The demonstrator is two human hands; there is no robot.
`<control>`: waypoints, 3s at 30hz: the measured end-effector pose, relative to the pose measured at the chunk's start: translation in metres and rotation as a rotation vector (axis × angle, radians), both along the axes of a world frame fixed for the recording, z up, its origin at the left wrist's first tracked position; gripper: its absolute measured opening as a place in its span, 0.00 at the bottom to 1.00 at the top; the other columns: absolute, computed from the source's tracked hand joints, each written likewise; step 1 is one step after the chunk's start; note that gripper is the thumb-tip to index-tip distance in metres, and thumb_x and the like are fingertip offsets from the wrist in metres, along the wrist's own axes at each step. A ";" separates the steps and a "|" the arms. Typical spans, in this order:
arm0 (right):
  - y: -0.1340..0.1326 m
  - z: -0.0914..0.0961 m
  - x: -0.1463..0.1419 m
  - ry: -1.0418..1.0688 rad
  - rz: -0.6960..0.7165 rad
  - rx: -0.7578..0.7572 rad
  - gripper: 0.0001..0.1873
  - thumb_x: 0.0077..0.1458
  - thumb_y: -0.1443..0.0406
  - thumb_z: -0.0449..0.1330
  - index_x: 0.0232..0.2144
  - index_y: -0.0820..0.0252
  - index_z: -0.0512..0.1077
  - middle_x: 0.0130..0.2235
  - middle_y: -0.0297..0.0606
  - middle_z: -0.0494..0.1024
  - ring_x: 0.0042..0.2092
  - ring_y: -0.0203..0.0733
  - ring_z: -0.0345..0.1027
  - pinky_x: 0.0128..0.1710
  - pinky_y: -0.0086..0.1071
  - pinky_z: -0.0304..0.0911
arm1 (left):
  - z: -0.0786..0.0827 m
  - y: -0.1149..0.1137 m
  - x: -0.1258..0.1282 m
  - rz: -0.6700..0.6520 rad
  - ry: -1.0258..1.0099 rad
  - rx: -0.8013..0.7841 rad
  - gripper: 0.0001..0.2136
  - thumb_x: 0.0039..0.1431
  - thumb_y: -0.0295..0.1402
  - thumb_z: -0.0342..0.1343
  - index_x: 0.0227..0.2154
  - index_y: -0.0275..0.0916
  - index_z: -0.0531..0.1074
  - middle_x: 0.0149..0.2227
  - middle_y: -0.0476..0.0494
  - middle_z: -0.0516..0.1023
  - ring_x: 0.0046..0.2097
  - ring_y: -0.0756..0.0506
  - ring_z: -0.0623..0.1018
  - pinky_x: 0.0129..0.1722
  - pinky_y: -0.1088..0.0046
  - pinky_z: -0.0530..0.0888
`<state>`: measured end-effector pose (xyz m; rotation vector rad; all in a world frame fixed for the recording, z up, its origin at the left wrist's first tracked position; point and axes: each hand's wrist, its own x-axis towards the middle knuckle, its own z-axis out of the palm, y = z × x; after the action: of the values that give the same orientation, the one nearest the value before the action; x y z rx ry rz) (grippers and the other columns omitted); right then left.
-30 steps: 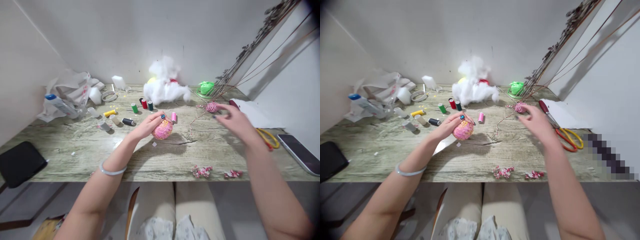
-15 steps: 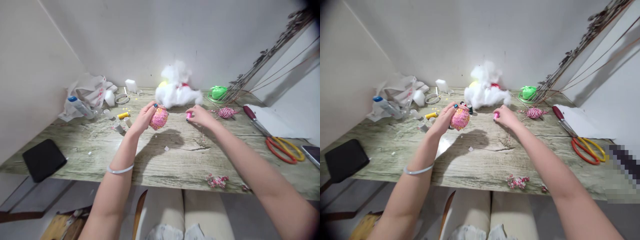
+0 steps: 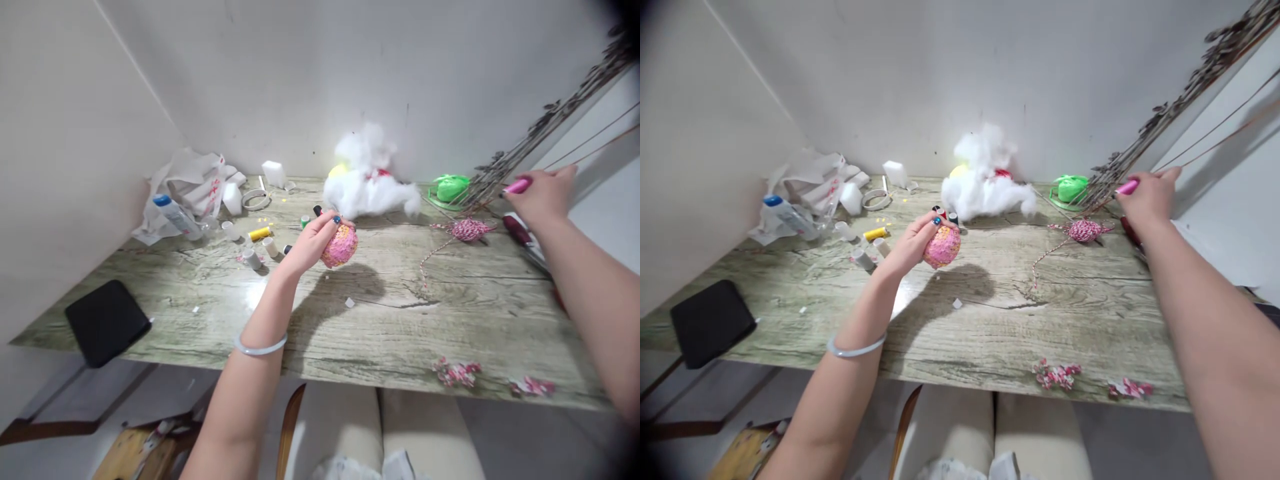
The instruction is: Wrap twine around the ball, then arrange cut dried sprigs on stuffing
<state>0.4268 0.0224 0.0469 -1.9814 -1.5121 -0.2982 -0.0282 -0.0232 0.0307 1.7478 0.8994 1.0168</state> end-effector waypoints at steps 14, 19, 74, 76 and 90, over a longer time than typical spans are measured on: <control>0.063 0.051 -0.313 0.070 1.006 -0.068 0.18 0.46 0.71 0.69 0.43 0.63 0.74 0.50 0.40 0.63 0.39 0.33 0.66 0.45 0.36 0.69 | -0.018 -0.019 0.034 -0.392 0.263 0.049 0.12 0.66 0.35 0.42 0.31 0.38 0.67 0.32 0.49 0.71 0.35 0.49 0.70 0.39 0.72 0.68; 0.085 -0.005 -0.352 -0.152 0.937 -0.272 0.15 0.51 0.72 0.64 0.43 0.62 0.75 0.52 0.44 0.67 0.41 0.40 0.68 0.45 0.37 0.66 | -0.026 -0.014 0.032 -0.439 0.245 -0.023 0.13 0.64 0.35 0.43 0.40 0.37 0.71 0.39 0.45 0.76 0.41 0.46 0.73 0.43 0.70 0.70; -0.129 -0.036 -0.210 1.422 0.846 -0.001 0.12 0.43 0.57 0.73 0.23 0.55 0.75 0.31 0.31 0.71 0.36 0.35 0.64 0.40 0.31 0.61 | -0.012 -0.039 0.056 -0.451 -0.023 0.308 0.30 0.50 0.42 0.68 0.55 0.48 0.65 0.54 0.41 0.71 0.55 0.41 0.74 0.56 0.62 0.72; -0.129 -0.035 -0.209 1.413 0.817 0.006 0.12 0.43 0.57 0.73 0.23 0.55 0.75 0.31 0.30 0.71 0.36 0.35 0.63 0.40 0.30 0.60 | -0.012 -0.038 0.056 -0.478 -0.017 0.350 0.30 0.49 0.39 0.69 0.55 0.48 0.66 0.53 0.41 0.72 0.56 0.41 0.73 0.58 0.60 0.71; -0.137 -0.022 -0.208 1.534 0.873 -0.124 0.14 0.45 0.56 0.72 0.23 0.58 0.73 0.27 0.30 0.71 0.31 0.33 0.63 0.32 0.28 0.62 | 0.000 -0.044 0.057 -0.452 0.076 0.422 0.30 0.39 0.41 0.74 0.49 0.46 0.72 0.48 0.41 0.73 0.54 0.40 0.71 0.56 0.58 0.71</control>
<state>0.2186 -0.1145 0.0250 -0.8152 -1.0435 1.3575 0.0285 -0.0669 0.0307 2.2233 0.3104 0.8791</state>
